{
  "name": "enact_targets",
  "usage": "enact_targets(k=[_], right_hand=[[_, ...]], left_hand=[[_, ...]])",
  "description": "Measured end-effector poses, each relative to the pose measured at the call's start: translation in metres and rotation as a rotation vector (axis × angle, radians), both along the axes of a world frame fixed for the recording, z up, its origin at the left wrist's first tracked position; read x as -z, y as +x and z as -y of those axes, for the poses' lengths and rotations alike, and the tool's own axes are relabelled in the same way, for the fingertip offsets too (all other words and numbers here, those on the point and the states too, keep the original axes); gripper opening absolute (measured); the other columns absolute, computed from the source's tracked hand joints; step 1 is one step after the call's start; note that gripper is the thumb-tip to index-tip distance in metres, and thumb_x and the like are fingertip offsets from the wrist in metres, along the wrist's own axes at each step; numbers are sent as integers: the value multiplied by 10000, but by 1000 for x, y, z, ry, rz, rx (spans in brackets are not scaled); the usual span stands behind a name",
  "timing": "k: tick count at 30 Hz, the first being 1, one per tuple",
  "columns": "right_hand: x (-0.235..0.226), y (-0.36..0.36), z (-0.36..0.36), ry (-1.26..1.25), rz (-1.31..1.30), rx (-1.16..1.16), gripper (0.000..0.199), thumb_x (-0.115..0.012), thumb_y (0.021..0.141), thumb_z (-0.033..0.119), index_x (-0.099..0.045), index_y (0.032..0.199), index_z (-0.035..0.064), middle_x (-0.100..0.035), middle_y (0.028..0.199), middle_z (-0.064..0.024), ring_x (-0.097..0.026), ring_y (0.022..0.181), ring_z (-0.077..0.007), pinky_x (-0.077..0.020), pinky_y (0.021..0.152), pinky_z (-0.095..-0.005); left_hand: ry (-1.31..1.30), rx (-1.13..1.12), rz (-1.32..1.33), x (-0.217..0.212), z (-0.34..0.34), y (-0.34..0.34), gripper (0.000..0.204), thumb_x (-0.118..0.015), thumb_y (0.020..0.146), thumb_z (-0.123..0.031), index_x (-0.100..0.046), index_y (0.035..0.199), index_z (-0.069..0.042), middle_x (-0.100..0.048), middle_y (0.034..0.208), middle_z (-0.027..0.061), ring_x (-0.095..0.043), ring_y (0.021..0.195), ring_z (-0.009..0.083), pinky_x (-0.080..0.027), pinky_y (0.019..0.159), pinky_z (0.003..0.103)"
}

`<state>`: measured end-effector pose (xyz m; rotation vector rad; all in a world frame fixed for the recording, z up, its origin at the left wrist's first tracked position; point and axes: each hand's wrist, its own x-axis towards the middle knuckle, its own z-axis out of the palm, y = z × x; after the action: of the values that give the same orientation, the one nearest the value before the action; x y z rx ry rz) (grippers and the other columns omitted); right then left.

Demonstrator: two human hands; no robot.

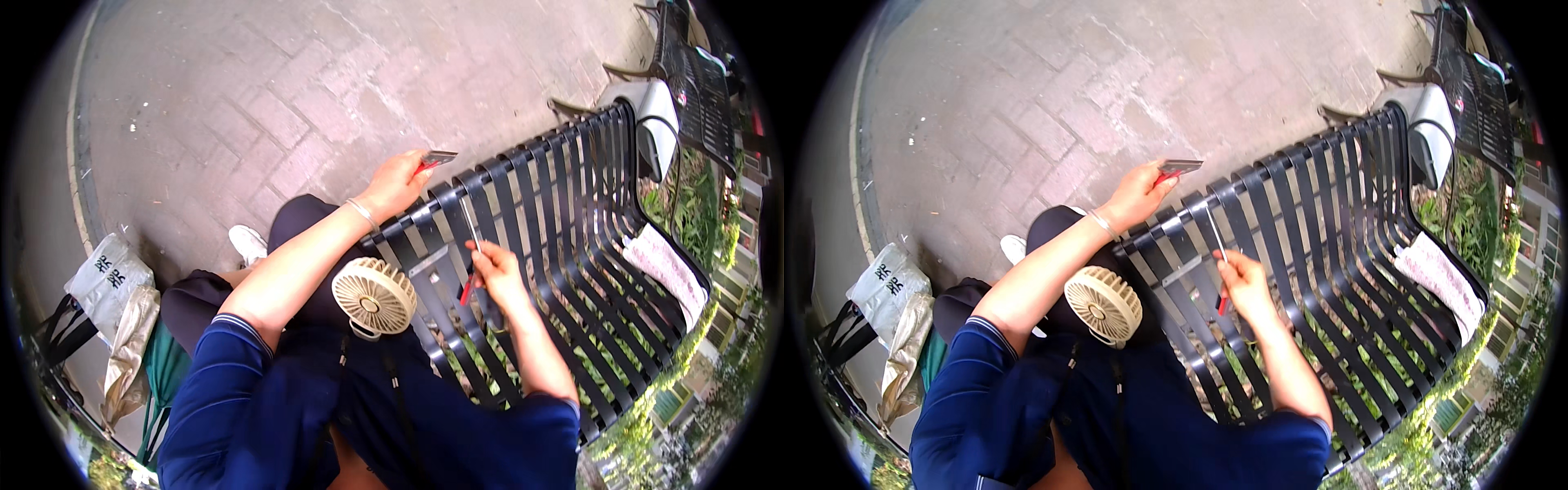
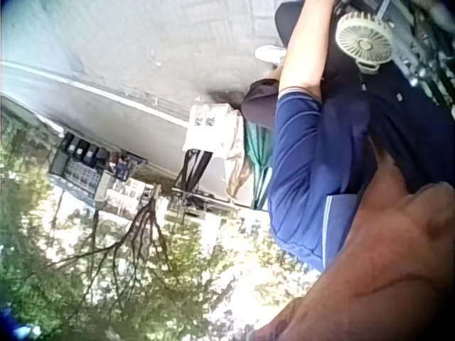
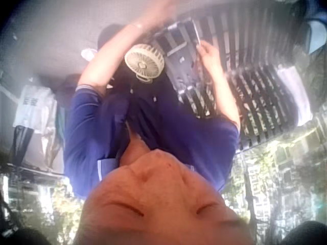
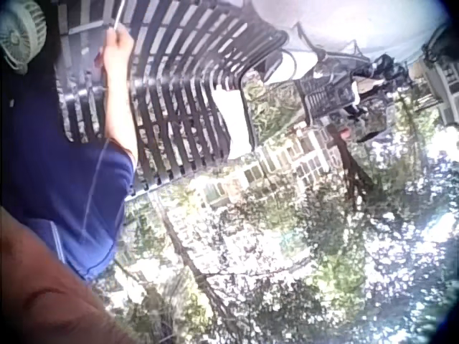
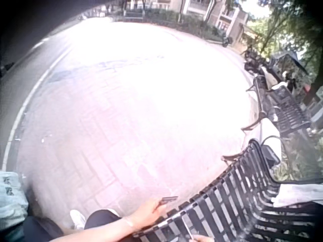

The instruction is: The person unscrews a blade from a scraper using a screwdriver, replaces it with a new blade from a bag, and then tightens the screw on a park bench.

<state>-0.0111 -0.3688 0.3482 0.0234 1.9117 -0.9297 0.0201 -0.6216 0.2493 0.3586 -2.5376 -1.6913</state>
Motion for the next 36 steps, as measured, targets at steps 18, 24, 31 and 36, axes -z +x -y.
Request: enact_targets(k=[18, 24, 31, 36], right_hand=[[-72, 105, 77, -948, 98, -21, 652, -575, 960, 209, -229, 1495, 71, -523, 838, -70, -584, 641, -158, -539, 615, -293], [-100, 131, 84, -627, 230, -435, 802, -590, 857, -53, -161, 1519, 95, -555, 929, -105, -586, 620, -160, -492, 558, -262], [-115, 157, 104, -705, 327, -360, 505, -486, 961, 41, -339, 1444, 49, -564, 764, -121, -547, 528, -171, -463, 490, -281], [-135, 166, 111, -811, 476, -410, 552, -509, 958, 101, -302, 1464, 26, -543, 754, -115, -535, 526, -180, -453, 489, -289]], left_hand=[[908, -313, -122, -181, 102, 223, 279, -550, 973, -208, -653, 876, 33, -656, 800, 90, -644, 661, 153, -549, 633, 267], [883, -458, -198, -198, 93, 287, 202, -585, 939, -133, -659, 942, 55, -685, 877, 138, -691, 753, 215, -568, 669, 296], [950, -475, -237, -202, 87, 328, 218, -562, 940, -124, -577, 755, -10, -584, 700, 62, -634, 698, 197, -538, 664, 303], [818, -569, -191, -198, 79, 344, 286, -544, 959, -151, -576, 710, -14, -605, 725, 74, -619, 769, 183, -498, 729, 302]])
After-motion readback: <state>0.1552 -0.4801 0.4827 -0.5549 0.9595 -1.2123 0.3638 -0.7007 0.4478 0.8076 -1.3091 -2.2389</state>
